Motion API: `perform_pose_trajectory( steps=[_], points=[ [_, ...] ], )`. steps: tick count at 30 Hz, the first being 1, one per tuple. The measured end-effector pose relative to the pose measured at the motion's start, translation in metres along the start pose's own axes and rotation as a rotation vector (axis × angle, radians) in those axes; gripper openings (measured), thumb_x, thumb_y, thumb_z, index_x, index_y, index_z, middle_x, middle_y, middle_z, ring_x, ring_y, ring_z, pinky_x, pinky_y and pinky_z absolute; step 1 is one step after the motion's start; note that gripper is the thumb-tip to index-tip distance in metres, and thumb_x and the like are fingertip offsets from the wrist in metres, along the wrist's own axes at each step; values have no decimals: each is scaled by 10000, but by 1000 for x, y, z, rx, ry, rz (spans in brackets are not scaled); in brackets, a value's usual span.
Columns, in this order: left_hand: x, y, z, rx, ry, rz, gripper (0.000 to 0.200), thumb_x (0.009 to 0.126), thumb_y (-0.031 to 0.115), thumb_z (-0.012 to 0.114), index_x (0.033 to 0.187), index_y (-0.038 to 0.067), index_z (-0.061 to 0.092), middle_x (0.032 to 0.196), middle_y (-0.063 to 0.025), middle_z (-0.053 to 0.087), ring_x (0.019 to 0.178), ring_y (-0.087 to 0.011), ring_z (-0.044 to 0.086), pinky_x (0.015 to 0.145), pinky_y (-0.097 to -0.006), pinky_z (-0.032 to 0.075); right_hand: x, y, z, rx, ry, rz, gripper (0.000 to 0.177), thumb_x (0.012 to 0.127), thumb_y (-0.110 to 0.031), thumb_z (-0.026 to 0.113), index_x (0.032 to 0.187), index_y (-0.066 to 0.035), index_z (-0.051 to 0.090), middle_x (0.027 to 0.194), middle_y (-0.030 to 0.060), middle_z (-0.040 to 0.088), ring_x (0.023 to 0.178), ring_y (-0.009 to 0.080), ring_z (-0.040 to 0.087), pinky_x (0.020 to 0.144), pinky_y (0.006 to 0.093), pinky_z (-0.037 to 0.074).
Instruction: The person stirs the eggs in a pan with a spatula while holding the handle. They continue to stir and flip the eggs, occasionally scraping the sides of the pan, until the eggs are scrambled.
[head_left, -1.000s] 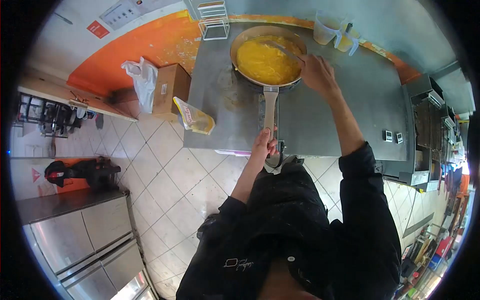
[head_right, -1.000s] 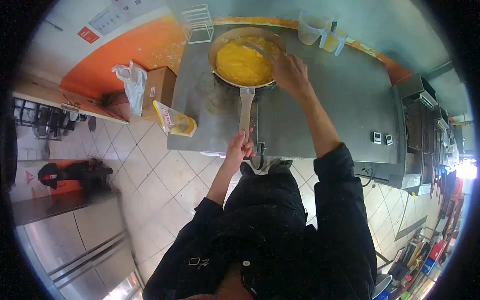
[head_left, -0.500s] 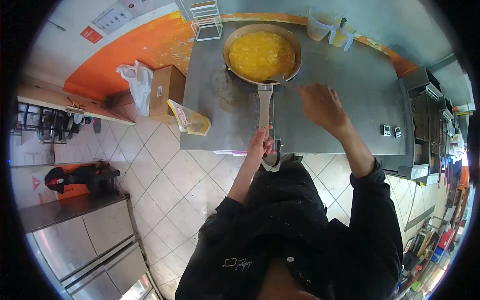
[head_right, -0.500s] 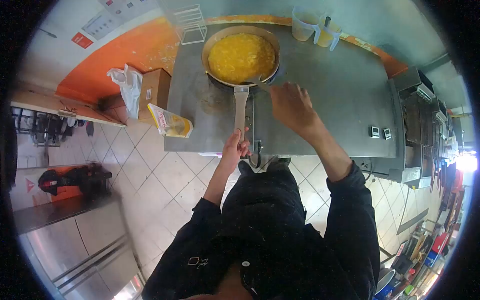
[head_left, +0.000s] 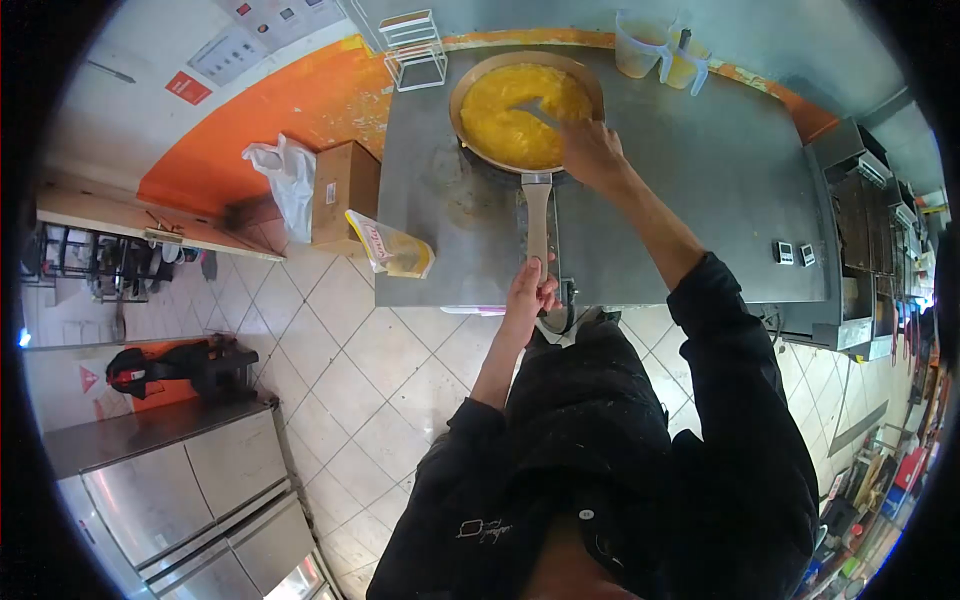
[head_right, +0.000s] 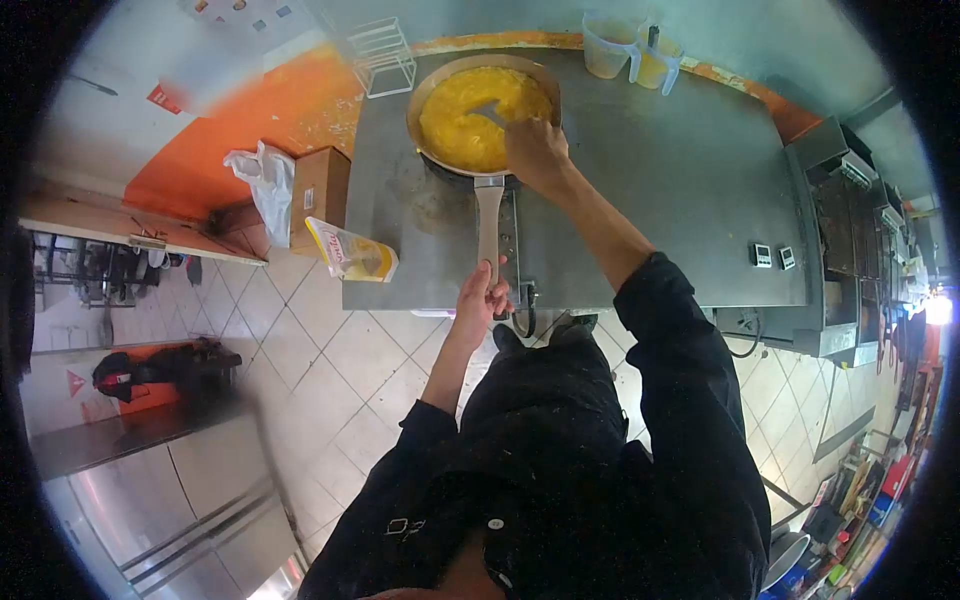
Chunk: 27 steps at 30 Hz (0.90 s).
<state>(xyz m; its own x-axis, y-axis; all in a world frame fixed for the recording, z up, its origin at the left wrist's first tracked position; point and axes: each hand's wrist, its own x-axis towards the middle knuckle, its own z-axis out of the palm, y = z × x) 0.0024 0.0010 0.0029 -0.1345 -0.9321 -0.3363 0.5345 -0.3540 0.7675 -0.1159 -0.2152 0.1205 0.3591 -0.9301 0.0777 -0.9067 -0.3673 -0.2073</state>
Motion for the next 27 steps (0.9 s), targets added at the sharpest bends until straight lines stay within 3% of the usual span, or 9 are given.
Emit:
perform_pose_trajectory(
  steps=[12, 18, 20, 23, 27],
  points=[
    [1, -4, -1, 14, 4, 25, 564, 988, 533, 435, 1292, 62, 498, 674, 44, 408, 521, -68, 400, 575, -275, 480, 29, -1, -40, -68, 177, 28, 170, 803, -115, 605, 891, -44, 732, 893, 173, 707, 910, 327, 686, 769, 453, 550],
    [0, -1, 1, 24, 27, 13, 558, 993, 529, 426, 1295, 64, 498, 677, 47, 400, 520, -66, 393, 566, -273, 482, 44, 7, -22, -110, 137, -43, 184, 802, -95, 599, 923, -25, 718, 930, 200, 701, 916, 331, 686, 786, 468, 547],
    [0, -2, 2, 14, 25, 1, 554, 997, 526, 416, 1295, 65, 498, 679, 47, 400, 523, -67, 395, 570, -276, 483, 43, 7, -18, -23, -40, -77, 190, 793, -85, 595, 925, -10, 710, 924, 207, 700, 894, 345, 690, 777, 466, 553],
    [1, -3, 1, -10, 22, 22, 524, 977, 538, 457, 1246, 92, 515, 670, 46, 431, 494, -53, 414, 548, -255, 496, 28, 7, -11, -32, -88, -168, 246, 751, -20, 533, 948, 12, 678, 895, 230, 688, 894, 390, 669, 817, 499, 525],
    [0, -3, 0, 15, 22, 2, 560, 990, 537, 424, 1286, 68, 500, 679, 47, 402, 525, -68, 401, 592, -276, 484, -9, -5, -23, 18, -88, -180, 236, 747, -12, 526, 931, 6, 673, 884, 233, 683, 868, 396, 670, 797, 503, 524]
  ],
)
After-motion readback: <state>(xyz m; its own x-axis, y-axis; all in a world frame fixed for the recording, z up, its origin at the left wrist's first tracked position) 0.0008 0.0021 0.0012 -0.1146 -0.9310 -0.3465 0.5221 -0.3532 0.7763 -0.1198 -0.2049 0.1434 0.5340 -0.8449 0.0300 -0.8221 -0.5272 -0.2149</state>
